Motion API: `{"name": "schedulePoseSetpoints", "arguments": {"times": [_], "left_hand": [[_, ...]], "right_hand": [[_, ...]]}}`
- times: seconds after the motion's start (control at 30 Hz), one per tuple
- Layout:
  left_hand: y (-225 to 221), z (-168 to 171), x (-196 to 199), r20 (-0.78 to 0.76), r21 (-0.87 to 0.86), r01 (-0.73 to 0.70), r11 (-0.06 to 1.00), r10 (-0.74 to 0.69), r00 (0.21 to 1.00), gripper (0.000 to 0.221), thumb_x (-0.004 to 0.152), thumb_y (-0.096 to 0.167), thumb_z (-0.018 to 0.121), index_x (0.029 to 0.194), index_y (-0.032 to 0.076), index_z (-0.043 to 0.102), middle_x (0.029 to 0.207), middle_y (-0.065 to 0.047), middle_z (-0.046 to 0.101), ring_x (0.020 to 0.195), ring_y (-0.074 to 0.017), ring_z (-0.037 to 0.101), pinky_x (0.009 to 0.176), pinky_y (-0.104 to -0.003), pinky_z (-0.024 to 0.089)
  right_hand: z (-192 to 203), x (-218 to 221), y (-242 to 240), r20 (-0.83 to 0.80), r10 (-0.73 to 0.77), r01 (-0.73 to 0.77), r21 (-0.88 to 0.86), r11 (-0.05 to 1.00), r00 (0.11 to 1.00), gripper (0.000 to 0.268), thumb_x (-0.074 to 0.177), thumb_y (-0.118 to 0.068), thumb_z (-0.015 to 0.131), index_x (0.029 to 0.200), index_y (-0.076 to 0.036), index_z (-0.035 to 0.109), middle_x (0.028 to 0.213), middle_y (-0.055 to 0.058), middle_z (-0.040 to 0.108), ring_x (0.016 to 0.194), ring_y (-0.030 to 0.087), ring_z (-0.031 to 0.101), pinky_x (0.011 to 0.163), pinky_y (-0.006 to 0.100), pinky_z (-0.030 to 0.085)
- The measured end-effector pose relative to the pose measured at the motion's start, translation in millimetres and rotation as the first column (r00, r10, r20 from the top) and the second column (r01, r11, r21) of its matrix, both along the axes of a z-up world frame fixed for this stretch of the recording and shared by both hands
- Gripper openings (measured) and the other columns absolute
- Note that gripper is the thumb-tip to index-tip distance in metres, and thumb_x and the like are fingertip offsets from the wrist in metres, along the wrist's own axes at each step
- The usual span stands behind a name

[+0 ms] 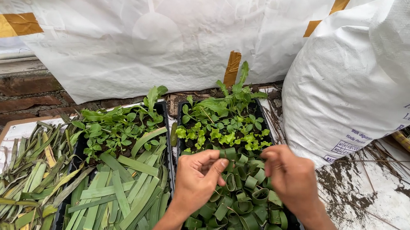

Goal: A person is seen folding long green leaves into small, square-shaped wrappers and placing them into a black plastic tray.

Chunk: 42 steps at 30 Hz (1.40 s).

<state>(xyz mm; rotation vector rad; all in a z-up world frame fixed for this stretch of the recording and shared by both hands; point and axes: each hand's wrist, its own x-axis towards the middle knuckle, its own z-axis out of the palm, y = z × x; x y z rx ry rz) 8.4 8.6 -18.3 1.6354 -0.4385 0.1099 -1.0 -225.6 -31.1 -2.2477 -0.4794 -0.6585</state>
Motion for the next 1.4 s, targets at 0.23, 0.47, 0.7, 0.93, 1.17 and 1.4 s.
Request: {"name": "schedulePoseSetpoints", "arguments": {"times": [0.23, 0.47, 0.7, 0.93, 1.17, 1.4], "left_hand": [[0.8, 19.7, 0.9, -0.014, 0.523, 0.071, 0.849, -0.075, 0.997, 0.018, 0.091, 0.011, 0.073, 0.107, 0.005, 0.078, 0.106, -0.009, 0.079, 0.063, -0.0106, 0.065, 0.053, -0.019, 0.058], [3.6, 44.1, -0.2, 0.033, 0.565, 0.161, 0.809, -0.217, 0.976, 0.033, 0.091, 0.0, 0.055, 0.119, 0.002, 0.073, 0.118, -0.015, 0.076, 0.103, -0.0256, 0.079, 0.092, -0.033, 0.065], [88.5, 89.8, 7.0, 0.096, 0.698, -0.083, 0.711, 0.021, 0.995, 0.025, 0.095, 0.018, 0.064, 0.112, 0.009, 0.08, 0.08, -0.003, 0.083, 0.037, -0.0037, 0.041, 0.033, -0.021, 0.031], [145.1, -13.8, -21.3, -0.475, 0.871, 0.492, 0.014, 0.288, 0.832, 0.017, 0.099, 0.032, 0.072, 0.093, 0.017, 0.079, 0.087, 0.004, 0.079, 0.078, -0.0116, 0.073, 0.088, -0.028, 0.064], [166.2, -40.8, -32.9, -0.424, 0.894, 0.432, 0.116, 0.528, 0.735, 0.048, 0.097, 0.054, 0.071, 0.07, 0.019, 0.052, 0.059, 0.007, 0.052, 0.049, -0.0071, 0.046, 0.049, -0.019, 0.042], [217.4, -70.1, -28.9, -0.088, 0.987, 0.153, -0.05, 0.627, 0.774, 0.033, 0.09, 0.013, 0.065, 0.12, 0.024, 0.073, 0.103, -0.008, 0.078, 0.094, -0.0312, 0.074, 0.078, -0.046, 0.06]], "right_hand": [[38.9, -13.4, -7.0, 0.119, -0.15, 0.136, 0.12, 0.983, 0.982, 0.012, 0.097, -0.012, 0.067, 0.094, -0.002, 0.072, 0.073, 0.007, 0.073, 0.053, 0.011, 0.065, 0.044, 0.02, 0.051], [43.8, -20.0, -12.1, 0.083, -0.019, 0.009, 0.118, 0.993, 0.996, 0.009, 0.095, -0.006, 0.069, 0.094, 0.002, 0.074, 0.068, 0.009, 0.071, 0.042, 0.009, 0.056, 0.033, 0.017, 0.042], [62.3, -36.6, -6.3, 0.065, -0.037, 0.032, 0.074, 0.997, 0.997, 0.019, 0.106, 0.0, 0.059, 0.11, 0.009, 0.074, 0.08, 0.012, 0.072, 0.06, 0.016, 0.063, 0.05, 0.026, 0.047], [67.0, -40.0, -1.6, 0.069, -0.016, 0.014, 0.035, 0.999, 0.998, 0.017, 0.104, 0.006, 0.058, 0.108, 0.007, 0.075, 0.084, 0.012, 0.071, 0.076, 0.021, 0.066, 0.073, 0.034, 0.05], [62.6, -37.3, -1.4, 0.047, 0.002, -0.001, -0.028, 1.0, 0.999, 0.015, 0.102, 0.002, 0.062, 0.108, 0.004, 0.076, 0.087, 0.011, 0.072, 0.073, 0.021, 0.064, 0.071, 0.034, 0.047], [61.7, -34.5, -2.5, 0.06, 0.022, -0.018, -0.053, 0.998, 0.998, 0.017, 0.101, 0.002, 0.062, 0.108, 0.007, 0.076, 0.096, 0.016, 0.076, 0.082, 0.024, 0.07, 0.074, 0.035, 0.052]]}}
